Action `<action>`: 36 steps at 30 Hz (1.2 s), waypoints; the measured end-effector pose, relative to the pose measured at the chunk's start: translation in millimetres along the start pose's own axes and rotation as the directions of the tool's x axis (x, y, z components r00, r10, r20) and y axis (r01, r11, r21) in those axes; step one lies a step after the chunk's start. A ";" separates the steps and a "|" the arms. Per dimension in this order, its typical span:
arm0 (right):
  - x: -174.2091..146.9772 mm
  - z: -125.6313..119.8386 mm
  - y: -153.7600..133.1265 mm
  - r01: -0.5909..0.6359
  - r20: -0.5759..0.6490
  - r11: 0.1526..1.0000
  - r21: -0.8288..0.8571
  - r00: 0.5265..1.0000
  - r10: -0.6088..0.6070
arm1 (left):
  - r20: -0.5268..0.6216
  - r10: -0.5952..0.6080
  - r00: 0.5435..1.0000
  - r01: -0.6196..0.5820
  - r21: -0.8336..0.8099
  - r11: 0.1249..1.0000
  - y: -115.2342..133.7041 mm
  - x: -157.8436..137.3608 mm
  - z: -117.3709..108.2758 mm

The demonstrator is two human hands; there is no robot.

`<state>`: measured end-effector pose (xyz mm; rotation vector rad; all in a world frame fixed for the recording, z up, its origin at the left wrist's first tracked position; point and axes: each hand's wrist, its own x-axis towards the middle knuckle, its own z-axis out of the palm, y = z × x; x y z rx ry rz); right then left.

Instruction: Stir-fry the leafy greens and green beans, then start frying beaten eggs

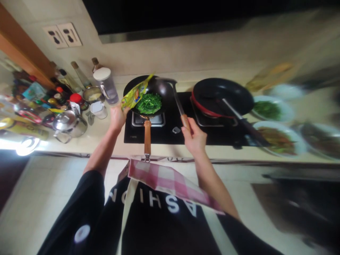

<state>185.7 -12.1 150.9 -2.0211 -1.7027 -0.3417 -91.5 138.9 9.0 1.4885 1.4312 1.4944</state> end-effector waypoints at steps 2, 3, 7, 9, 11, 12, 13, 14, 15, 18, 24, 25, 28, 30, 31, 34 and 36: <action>0.2 1.6 -0.8 -0.008 0.010 1.000 0.001 1.000 0.008 | 0.030 -0.022 0.999 0.021 0.031 0.999 0.3 1.3 -0.5; 0.1 2.3 -1.4 -0.012 0.019 1.000 0.004 1.000 0.012 | 0.035 -0.026 0.999 0.025 0.040 0.999 0.7 1.9 -1.2; -1.0 4.1 -3.6 -0.023 0.030 0.999 0.029 0.999 0.022 | 0.019 -0.011 1.000 0.010 0.034 0.999 4.6 4.0 -5.3; -1.5 4.6 -4.3 -0.032 0.025 0.999 0.037 0.999 0.031 | 0.050 -0.033 0.998 0.031 0.042 0.999 7.4 4.8 -6.4; -1.9 4.8 -4.7 -0.044 0.035 0.998 0.035 0.998 0.043 | 0.077 -0.069 0.995 0.065 0.059 0.996 9.0 4.8 -7.7; -1.9 4.8 -4.8 -0.049 0.045 0.998 0.032 0.998 0.048 | 0.070 -0.077 0.995 0.073 0.060 0.996 9.1 4.5 -8.5; -2.0 4.8 -4.9 -0.052 0.054 0.998 0.028 0.997 0.050 | 0.050 -0.073 0.996 0.071 0.054 0.996 8.7 3.9 -9.4; -2.0 4.9 -4.8 -0.052 0.062 0.998 0.026 0.997 0.050 | 0.025 -0.066 0.998 0.065 0.045 0.997 7.8 3.2 -10.2; -2.0 5.1 -4.8 -0.053 0.065 0.998 0.025 0.997 0.051 | 0.006 -0.062 0.998 0.061 0.040 0.997 6.4 2.5 -10.8; -2.3 6.8 -4.3 -0.056 0.052 0.998 0.023 0.997 0.055 | 0.024 -0.060 0.998 0.059 0.038 0.998 1.3 1.5 -10.4; -4.3 10.5 -1.2 -0.043 0.054 0.999 0.019 0.998 0.042 | -0.027 -0.048 0.998 0.048 -0.006 0.999 -6.0 5.7 -4.5; -4.5 11.0 -0.5 -0.042 0.051 0.999 0.019 0.998 0.041 | -0.016 -0.050 0.999 0.050 0.001 0.999 -6.3 7.0 -3.2; -4.8 12.2 1.5 -0.039 0.059 0.999 0.015 0.998 0.038 | -0.021 -0.051 0.998 0.051 0.007 0.999 -5.4 10.8 -0.9; -5.0 12.7 2.5 -0.033 0.065 0.999 0.018 0.997 0.032 | -0.039 -0.044 0.998 0.045 0.021 0.999 -3.2 12.4 -1.8; -5.2 12.8 2.9 -0.032 0.064 0.999 0.020 0.997 0.030 | -0.037 -0.047 0.998 0.048 0.038 0.998 -1.6 12.8 -3.1; -5.9 13.1 3.9 -0.035 0.078 0.999 0.028 0.996 0.032 | -0.030 -0.041 0.999 0.042 0.058 0.997 4.2 11.8 -9.6; -6.2 13.2 4.6 -0.044 0.089 0.998 0.035 0.995 0.040 | -0.045 -0.012 0.999 0.013 0.022 1.000 8.0 10.1 -14.4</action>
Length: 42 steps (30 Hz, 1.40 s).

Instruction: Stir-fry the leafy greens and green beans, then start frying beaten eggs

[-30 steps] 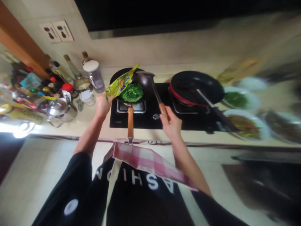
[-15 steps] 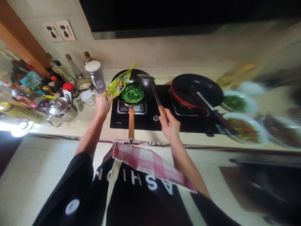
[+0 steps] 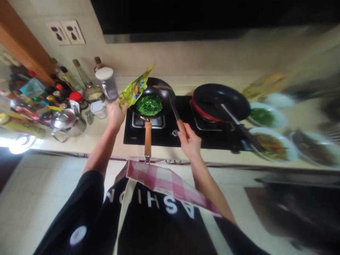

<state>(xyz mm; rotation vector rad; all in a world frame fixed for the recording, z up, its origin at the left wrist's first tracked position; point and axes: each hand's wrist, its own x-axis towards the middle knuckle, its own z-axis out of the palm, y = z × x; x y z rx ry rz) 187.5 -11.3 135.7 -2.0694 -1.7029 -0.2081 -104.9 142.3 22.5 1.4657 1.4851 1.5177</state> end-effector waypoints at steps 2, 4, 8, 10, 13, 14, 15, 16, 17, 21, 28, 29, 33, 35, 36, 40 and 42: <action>0.1 0.0 0.6 -0.008 -0.005 1.000 0.003 1.000 0.008 | -0.006 0.027 1.000 -0.027 -0.029 0.999 3.1 -1.2 -2.6; 0.5 -0.1 0.7 -0.005 -0.022 1.000 -0.001 1.000 0.005 | 0.000 0.032 1.000 -0.032 -0.030 0.999 5.3 -1.5 -1.5; 1.4 -0.9 0.0 -0.001 -0.032 1.000 -0.009 0.999 0.001 | 0.083 -0.027 0.996 0.024 0.033 0.999 6.4 -1.2 5.7; 1.1 -1.2 0.2 -0.009 -0.026 1.000 -0.012 1.000 0.009 | 0.089 -0.029 0.996 0.025 0.041 0.999 5.5 -1.5 6.6; 0.2 -1.3 1.7 -0.015 -0.020 1.000 -0.010 1.000 0.015 | 0.051 -0.005 0.999 0.003 0.026 1.000 2.7 -2.1 5.0; -0.1 -1.1 2.4 -0.018 -0.020 1.000 -0.009 1.000 0.018 | 0.049 -0.002 0.999 0.001 0.023 1.000 1.4 -2.2 4.8; -0.2 -0.9 3.0 -0.023 -0.018 1.000 -0.010 1.000 0.022 | 0.052 -0.001 0.999 0.000 0.018 1.000 -0.1 -2.4 5.0; -0.3 -0.7 3.4 -0.028 -0.013 1.000 -0.011 1.000 0.027 | 0.055 -0.003 0.998 0.003 0.011 1.000 -1.7 -2.6 5.6; -0.3 -0.5 3.7 -0.032 -0.009 0.999 -0.011 0.999 0.032 | 0.055 -0.005 0.998 0.005 0.003 1.000 -3.4 -2.9 6.5; -0.8 -0.1 3.7 -0.028 -0.007 1.000 -0.009 1.000 0.028 | 0.047 -0.016 0.999 0.016 0.007 1.000 -10.1 -4.3 9.9; -3.2 -0.4 3.9 -0.016 0.010 1.000 -0.009 1.000 0.016 | 0.044 -0.043 0.998 0.042 0.014 0.999 -15.7 -6.1 5.4; -3.1 0.0 3.9 -0.016 0.010 1.000 -0.008 1.000 0.016 | 0.027 -0.028 0.999 0.028 0.000 1.000 -16.2 -6.4 4.5; -2.2 2.5 3.7 -0.020 0.009 1.000 -0.017 1.000 0.020 | 0.023 -0.012 1.000 0.012 0.003 1.000 -18.5 -6.9 2.3; -1.9 3.9 4.0 -0.013 0.016 1.000 -0.025 1.000 0.014 | 0.024 -0.011 1.000 0.011 0.009 1.000 -19.5 -7.5 0.3; -1.4 4.8 4.2 -0.009 0.021 1.000 -0.029 1.000 0.010 | 0.019 -0.008 1.000 0.008 0.009 1.000 -19.6 -8.3 -1.2; 5.6 12.1 3.8 -0.001 0.039 0.997 -0.081 0.999 0.004 | 0.002 -0.013 1.000 0.013 -0.008 1.000 -14.8 -14.4 -9.7; 12.6 17.5 2.1 0.017 0.056 0.992 -0.127 0.998 -0.009 | -0.004 -0.032 0.999 0.032 -0.017 0.999 -10.0 -18.5 -14.2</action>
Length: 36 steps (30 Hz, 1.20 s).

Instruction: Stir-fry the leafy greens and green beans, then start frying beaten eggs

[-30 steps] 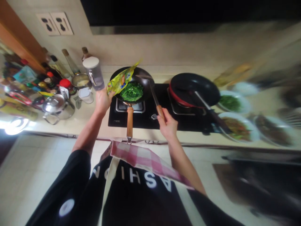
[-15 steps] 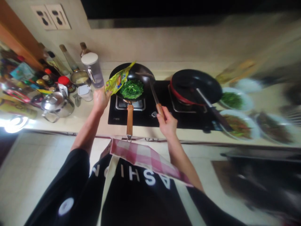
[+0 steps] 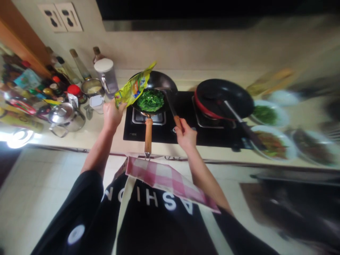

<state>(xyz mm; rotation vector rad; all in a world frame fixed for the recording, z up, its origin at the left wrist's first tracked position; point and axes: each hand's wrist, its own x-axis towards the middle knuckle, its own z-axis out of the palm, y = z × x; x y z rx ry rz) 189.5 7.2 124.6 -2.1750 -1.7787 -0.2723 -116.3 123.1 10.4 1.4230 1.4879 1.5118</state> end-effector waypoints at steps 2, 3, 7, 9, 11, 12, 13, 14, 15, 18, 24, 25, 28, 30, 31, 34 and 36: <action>7.3 3.9 -2.7 0.021 0.019 0.999 -0.039 1.000 -0.020 | 0.000 -0.026 1.000 0.026 0.003 1.000 4.5 -4.2 -4.7; 10.3 5.2 -4.0 0.029 0.026 0.998 -0.051 0.999 -0.027 | -0.003 -0.033 0.999 0.033 0.006 0.999 6.1 -6.2 -7.1; 14.2 5.0 -6.1 0.038 0.027 0.998 -0.045 0.999 -0.037 | -0.029 -0.008 1.000 0.009 0.008 1.000 6.2 -10.7 -15.0; 13.4 3.4 -5.9 0.043 0.020 0.999 -0.034 0.999 -0.042 | -0.019 -0.002 1.000 0.003 0.004 1.000 3.8 -9.8 -15.0; 12.8 2.1 -5.5 0.050 0.010 0.998 -0.033 0.999 -0.050 | 0.022 -0.020 1.000 0.020 0.010 1.000 1.8 -6.5 -10.9; 12.8 1.7 -5.2 0.051 0.003 0.998 -0.035 0.999 -0.051 | 0.050 -0.036 0.998 0.034 0.022 0.999 1.4 -4.3 -7.7; 12.9 1.4 -4.8 0.051 -0.001 0.998 -0.038 0.999 -0.051 | 0.079 -0.049 0.996 0.046 0.038 0.998 1.4 -1.9 -4.1; 13.0 1.3 -4.3 0.049 0.000 0.998 -0.041 0.999 -0.049 | 0.103 -0.059 0.993 0.053 0.058 0.997 1.8 0.4 -0.7; 13.0 1.3 -3.8 0.048 0.004 0.998 -0.043 0.999 -0.048 | 0.120 -0.063 0.991 0.054 0.078 0.996 2.4 2.5 2.1; 11.7 1.7 -1.7 0.044 0.009 0.998 -0.037 0.999 -0.044 | 0.126 -0.052 0.991 0.036 0.121 0.992 4.7 6.2 5.6; 6.4 1.1 -1.5 0.031 -0.022 0.999 -0.018 0.999 -0.031 | 0.098 -0.010 0.995 -0.003 0.136 0.991 3.1 10.0 3.2; 6.0 0.7 -2.1 0.028 -0.016 0.999 -0.019 0.999 -0.028 | 0.091 -0.001 0.996 -0.011 0.136 0.991 2.4 11.2 4.0; 5.4 -0.5 -3.4 0.019 0.007 0.999 -0.031 1.000 -0.018 | 0.083 0.024 0.996 -0.034 0.124 0.992 1.5 15.4 8.2; 5.0 -1.0 -3.7 0.022 0.004 0.999 -0.029 1.000 -0.022 | 0.103 0.009 0.995 -0.024 0.140 0.990 2.2 17.9 11.0; 4.8 -1.0 -3.7 0.026 -0.001 0.999 -0.024 1.000 -0.026 | 0.121 -0.011 0.993 -0.009 0.162 0.987 2.6 18.7 12.0; 4.0 -1.1 -3.6 0.041 -0.014 0.999 -0.024 0.999 -0.042 | 0.148 -0.043 0.988 0.011 0.211 0.977 2.6 19.3 13.2; 3.7 -1.2 -3.6 0.050 -0.022 0.998 -0.029 0.998 -0.050 | 0.138 -0.027 0.990 -0.001 0.199 0.980 1.0 18.5 13.9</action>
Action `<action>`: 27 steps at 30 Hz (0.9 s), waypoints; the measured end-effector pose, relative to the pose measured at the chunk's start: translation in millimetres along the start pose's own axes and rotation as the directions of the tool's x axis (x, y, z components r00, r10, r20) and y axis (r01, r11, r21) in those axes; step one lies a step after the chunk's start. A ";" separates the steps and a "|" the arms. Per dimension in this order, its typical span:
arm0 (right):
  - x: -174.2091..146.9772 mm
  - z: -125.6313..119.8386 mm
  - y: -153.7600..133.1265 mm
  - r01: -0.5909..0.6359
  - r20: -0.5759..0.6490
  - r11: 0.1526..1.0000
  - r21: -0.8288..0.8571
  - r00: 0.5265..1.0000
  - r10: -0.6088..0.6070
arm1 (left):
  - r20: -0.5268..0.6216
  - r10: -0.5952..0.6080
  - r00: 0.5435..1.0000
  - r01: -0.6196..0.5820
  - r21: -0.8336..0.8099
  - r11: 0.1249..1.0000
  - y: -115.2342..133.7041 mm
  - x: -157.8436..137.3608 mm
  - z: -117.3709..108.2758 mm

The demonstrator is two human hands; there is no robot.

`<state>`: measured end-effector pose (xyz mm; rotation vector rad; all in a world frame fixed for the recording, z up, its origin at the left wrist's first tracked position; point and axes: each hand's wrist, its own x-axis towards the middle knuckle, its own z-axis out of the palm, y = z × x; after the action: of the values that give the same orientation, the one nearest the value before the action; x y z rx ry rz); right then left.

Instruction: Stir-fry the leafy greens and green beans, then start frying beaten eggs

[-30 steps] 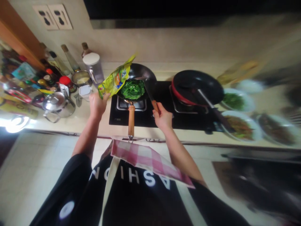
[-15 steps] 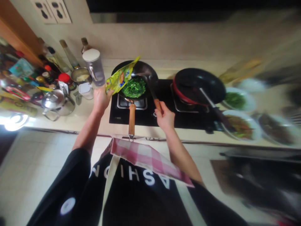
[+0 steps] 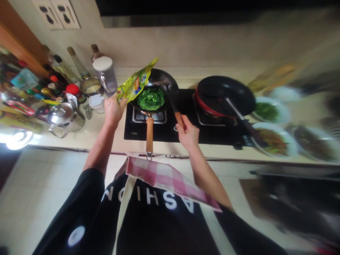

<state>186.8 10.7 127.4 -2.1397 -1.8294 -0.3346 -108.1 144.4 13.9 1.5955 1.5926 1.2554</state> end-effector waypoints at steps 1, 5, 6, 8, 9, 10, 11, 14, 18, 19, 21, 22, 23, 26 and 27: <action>-0.1 0.0 0.0 0.002 -0.004 1.000 0.000 1.000 -0.002 | -0.001 0.006 1.000 -0.006 -0.009 1.000 -0.8 -0.4 0.8; -0.1 0.3 1.7 -0.007 0.006 1.000 -0.022 1.000 0.007 | 0.023 -0.010 1.000 0.010 -0.009 1.000 -2.0 -1.0 2.9; -0.3 0.5 2.6 -0.010 0.011 1.000 -0.027 1.000 0.010 | 0.022 -0.014 1.000 0.014 -0.005 1.000 -1.6 -1.2 2.6; -0.8 0.9 4.8 -0.015 0.017 1.000 -0.020 1.000 0.016 | 0.026 -0.021 0.999 0.021 0.004 1.000 -0.3 -2.0 1.3; -1.2 1.1 5.8 -0.018 0.016 1.000 -0.008 1.000 0.018 | 0.026 -0.019 0.999 0.019 0.005 1.000 0.4 -2.7 0.5; -1.5 1.2 6.7 -0.020 0.013 1.000 0.005 1.000 0.020 | 0.022 -0.013 1.000 0.013 0.003 1.000 1.1 -3.5 -0.1; -1.8 1.2 7.3 -0.021 0.010 1.000 0.013 1.000 0.021 | 0.018 -0.012 1.000 0.012 0.001 1.000 1.7 -4.4 -0.5; -1.4 1.3 7.3 -0.018 0.000 1.000 0.019 1.000 0.018 | 0.046 -0.036 0.998 0.035 0.019 0.999 3.1 -7.0 -0.9; 1.9 3.3 4.1 -0.018 0.017 0.999 0.028 1.000 0.017 | 0.076 -0.057 0.995 0.055 0.024 0.998 3.4 -7.7 -1.6; 2.9 4.0 3.0 -0.018 0.024 0.999 0.027 1.000 0.017 | 0.059 -0.047 0.997 0.046 0.010 0.999 3.0 -7.5 -1.7; 4.4 4.9 0.6 -0.016 0.029 1.000 0.020 0.999 0.016 | 0.033 -0.034 0.999 0.035 -0.010 0.999 1.9 -6.9 -1.5; 4.9 4.8 -0.5 -0.015 0.029 1.000 0.018 0.999 0.014 | 0.031 -0.033 0.999 0.033 -0.012 0.999 1.4 -6.7 -1.2; 5.3 4.5 -1.5 -0.014 0.029 1.000 0.016 0.999 0.014 | 0.035 -0.034 0.999 0.034 -0.010 0.999 0.9 -6.7 -1.0; 5.2 1.9 -3.2 -0.015 0.042 1.000 0.016 0.999 0.015 | 0.044 -0.056 0.997 0.055 0.011 0.998 0.7 -8.1 -1.8; 5.0 1.0 -3.3 -0.017 0.046 1.000 0.016 0.999 0.016 | 0.032 -0.058 0.998 0.057 0.014 0.998 1.0 -9.0 -2.6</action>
<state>184.3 16.2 128.5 -2.1672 -1.8318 -0.2681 -108.7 135.1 13.8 1.5592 1.6179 1.1854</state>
